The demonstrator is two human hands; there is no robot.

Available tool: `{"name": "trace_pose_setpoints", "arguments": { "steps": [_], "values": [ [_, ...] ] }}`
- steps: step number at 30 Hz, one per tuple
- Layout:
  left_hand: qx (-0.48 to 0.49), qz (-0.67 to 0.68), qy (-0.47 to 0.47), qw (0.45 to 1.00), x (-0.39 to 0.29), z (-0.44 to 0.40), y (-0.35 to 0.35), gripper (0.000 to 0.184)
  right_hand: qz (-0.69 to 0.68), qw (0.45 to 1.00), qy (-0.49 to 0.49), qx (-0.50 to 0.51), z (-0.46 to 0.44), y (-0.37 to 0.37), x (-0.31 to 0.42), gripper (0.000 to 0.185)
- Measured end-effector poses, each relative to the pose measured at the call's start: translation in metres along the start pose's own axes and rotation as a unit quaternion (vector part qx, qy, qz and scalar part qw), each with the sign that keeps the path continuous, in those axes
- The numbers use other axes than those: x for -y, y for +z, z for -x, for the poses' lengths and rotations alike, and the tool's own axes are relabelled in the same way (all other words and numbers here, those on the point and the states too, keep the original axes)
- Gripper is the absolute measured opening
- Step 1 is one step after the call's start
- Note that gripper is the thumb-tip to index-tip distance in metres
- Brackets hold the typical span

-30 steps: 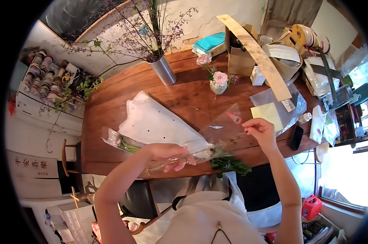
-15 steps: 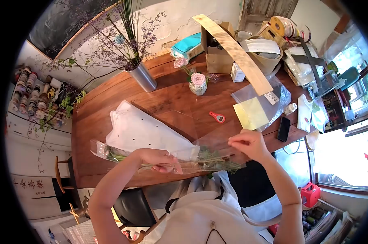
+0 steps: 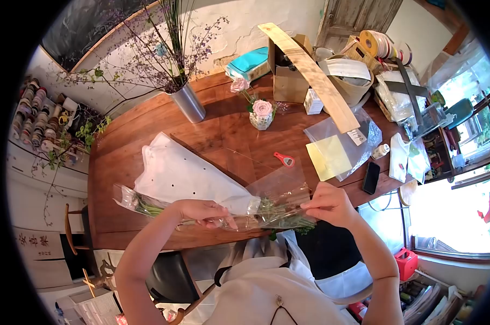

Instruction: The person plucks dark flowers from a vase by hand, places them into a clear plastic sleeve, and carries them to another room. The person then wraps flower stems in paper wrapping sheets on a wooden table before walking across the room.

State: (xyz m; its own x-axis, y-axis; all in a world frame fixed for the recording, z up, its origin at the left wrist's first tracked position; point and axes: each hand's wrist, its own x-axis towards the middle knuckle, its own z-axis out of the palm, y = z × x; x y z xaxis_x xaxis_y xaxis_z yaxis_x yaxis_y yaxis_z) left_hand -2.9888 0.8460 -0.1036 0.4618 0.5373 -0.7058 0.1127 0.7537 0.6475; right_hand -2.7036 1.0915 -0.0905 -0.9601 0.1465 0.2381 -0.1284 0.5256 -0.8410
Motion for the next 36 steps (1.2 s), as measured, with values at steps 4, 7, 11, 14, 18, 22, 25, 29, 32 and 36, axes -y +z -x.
{"name": "trace_pose_setpoints", "arguments": {
  "steps": [4,7,11,14,18,22,25,29,32,36],
  "values": [
    [0.025,-0.005,0.006,1.0,-0.002,-0.006,0.005,0.058,-0.014,0.99,-0.133,0.033,-0.017,0.008,0.014,0.02],
    [0.07,-0.042,0.011,0.997,-0.003,-0.01,0.005,0.061,-0.108,0.974,-0.077,0.182,-0.021,0.015,0.013,0.018],
    [0.071,-0.028,-0.003,0.997,-0.006,-0.009,0.009,0.063,-0.133,0.958,0.047,0.251,-0.022,0.01,0.002,0.027],
    [0.077,-0.005,0.027,0.997,0.006,-0.007,0.006,0.063,-0.132,0.96,-0.119,0.217,-0.02,0.008,-0.012,0.037],
    [0.093,0.002,0.021,0.995,0.011,-0.006,0.009,0.063,0.013,0.95,-0.113,0.29,-0.022,0.015,0.015,0.047],
    [0.125,-0.026,0.026,0.991,0.004,-0.014,0.016,0.07,-0.228,0.864,0.126,0.43,-0.016,0.028,0.006,0.042],
    [0.105,-0.053,0.005,0.993,0.004,-0.016,0.018,0.071,-0.288,0.861,0.215,0.36,-0.014,0.043,-0.007,0.037],
    [0.092,-0.056,0.011,0.994,0.012,-0.029,0.019,0.071,-0.302,0.868,0.249,0.305,-0.014,0.07,-0.008,0.034],
    [0.077,-0.074,0.022,0.994,0.008,-0.037,0.023,0.071,-0.235,0.84,0.342,0.35,-0.021,0.083,0.0,0.033],
    [0.045,-0.091,0.039,0.994,0.017,-0.044,0.03,0.073,-0.307,0.828,0.341,0.323,-0.015,0.103,-0.001,0.027]
  ]
}}
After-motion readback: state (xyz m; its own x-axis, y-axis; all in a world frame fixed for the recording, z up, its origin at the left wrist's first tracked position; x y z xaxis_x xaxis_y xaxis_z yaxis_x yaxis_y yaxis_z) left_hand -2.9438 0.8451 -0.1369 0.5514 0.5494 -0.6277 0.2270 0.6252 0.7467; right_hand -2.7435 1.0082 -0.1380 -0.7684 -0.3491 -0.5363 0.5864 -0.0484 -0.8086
